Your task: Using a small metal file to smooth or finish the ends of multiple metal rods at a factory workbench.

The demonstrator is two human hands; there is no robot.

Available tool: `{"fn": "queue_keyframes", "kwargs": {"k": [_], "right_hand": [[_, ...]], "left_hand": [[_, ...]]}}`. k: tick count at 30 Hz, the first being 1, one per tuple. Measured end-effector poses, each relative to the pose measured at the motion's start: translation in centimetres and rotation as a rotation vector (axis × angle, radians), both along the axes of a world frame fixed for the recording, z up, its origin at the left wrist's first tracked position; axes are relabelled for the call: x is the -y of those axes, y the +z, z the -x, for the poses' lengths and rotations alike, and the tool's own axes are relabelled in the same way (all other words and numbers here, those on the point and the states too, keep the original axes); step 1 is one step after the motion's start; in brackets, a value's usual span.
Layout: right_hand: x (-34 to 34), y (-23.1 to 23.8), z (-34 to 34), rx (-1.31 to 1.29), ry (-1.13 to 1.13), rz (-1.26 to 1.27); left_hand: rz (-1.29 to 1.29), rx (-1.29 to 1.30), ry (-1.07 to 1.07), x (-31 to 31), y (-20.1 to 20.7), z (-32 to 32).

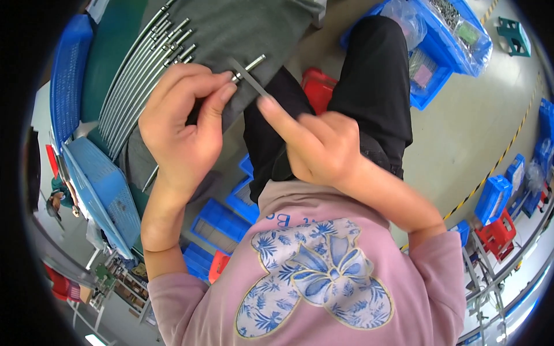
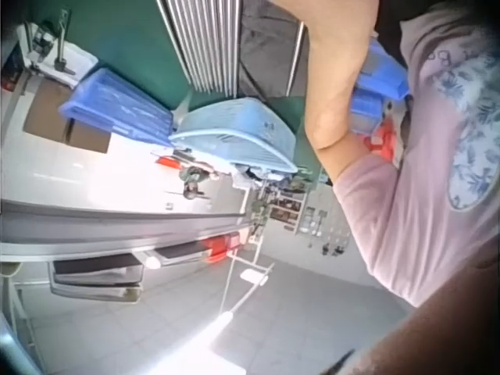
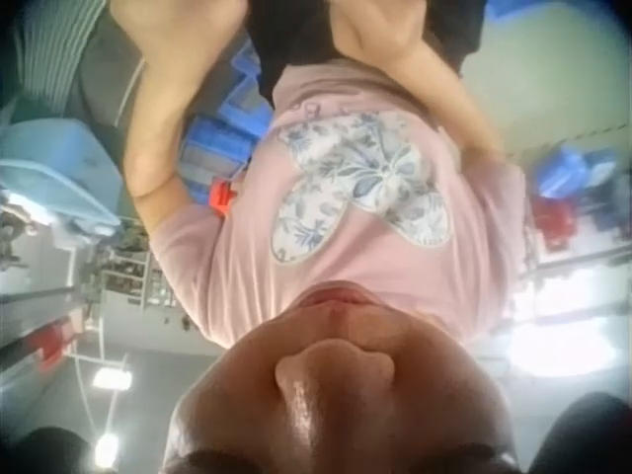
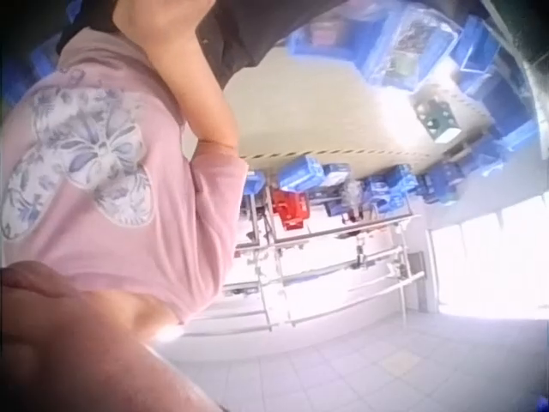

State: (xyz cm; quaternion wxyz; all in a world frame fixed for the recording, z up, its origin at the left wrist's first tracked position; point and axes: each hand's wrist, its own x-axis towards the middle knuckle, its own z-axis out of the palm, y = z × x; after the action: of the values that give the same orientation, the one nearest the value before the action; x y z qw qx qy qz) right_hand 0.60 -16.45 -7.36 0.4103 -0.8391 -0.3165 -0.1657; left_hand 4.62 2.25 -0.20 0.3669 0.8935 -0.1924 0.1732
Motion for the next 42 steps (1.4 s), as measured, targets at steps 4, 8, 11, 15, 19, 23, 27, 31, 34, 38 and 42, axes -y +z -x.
{"fn": "queue_keyframes", "kwargs": {"k": [4,8,11,15,19,23,27,31,34,38,42], "right_hand": [[-1.1,1.3,-1.1,-0.002,-0.014,-0.032],[-0.5,0.9,-0.6,-0.033,-0.01,-0.022],[-1.6,1.6,-1.3,-0.038,-0.026,-0.101],[0.7,-1.0,1.3,0.017,-0.065,-0.036],[2.1,-2.0,2.2,-0.074,-0.007,-0.063],[2.7,-1.1,2.1,-0.053,0.056,-0.041],[2.8,-0.5,2.4,-0.056,0.063,-0.068],[2.7,0.0,2.0,-0.047,0.055,-0.074],[2.4,0.4,1.2,-0.026,-0.007,-0.127],[-0.7,1.9,-2.3,0.051,-0.222,-0.295],[-4.3,2.4,-5.3,0.031,-0.233,-0.286]], "left_hand": [[-0.009,0.0,-0.009,-0.3,0.1,0.2],[-0.012,0.004,-0.003,-0.3,0.0,0.1],[-0.005,0.005,-0.016,-0.3,0.1,0.2],[-0.025,0.027,-0.022,-0.3,0.1,0.0],[-0.018,-0.02,-0.03,-0.6,0.3,0.0],[-0.072,-0.061,-0.046,-0.8,0.6,0.1],[-0.02,-0.05,-0.021,-0.7,0.5,0.0],[-0.014,-0.057,-0.016,-0.6,0.5,0.1],[-0.011,-0.062,-0.005,-0.7,0.5,0.1],[0.0,-0.049,-0.011,-0.4,0.6,0.2],[-0.001,-0.036,-0.015,-0.4,0.4,0.0]]}}
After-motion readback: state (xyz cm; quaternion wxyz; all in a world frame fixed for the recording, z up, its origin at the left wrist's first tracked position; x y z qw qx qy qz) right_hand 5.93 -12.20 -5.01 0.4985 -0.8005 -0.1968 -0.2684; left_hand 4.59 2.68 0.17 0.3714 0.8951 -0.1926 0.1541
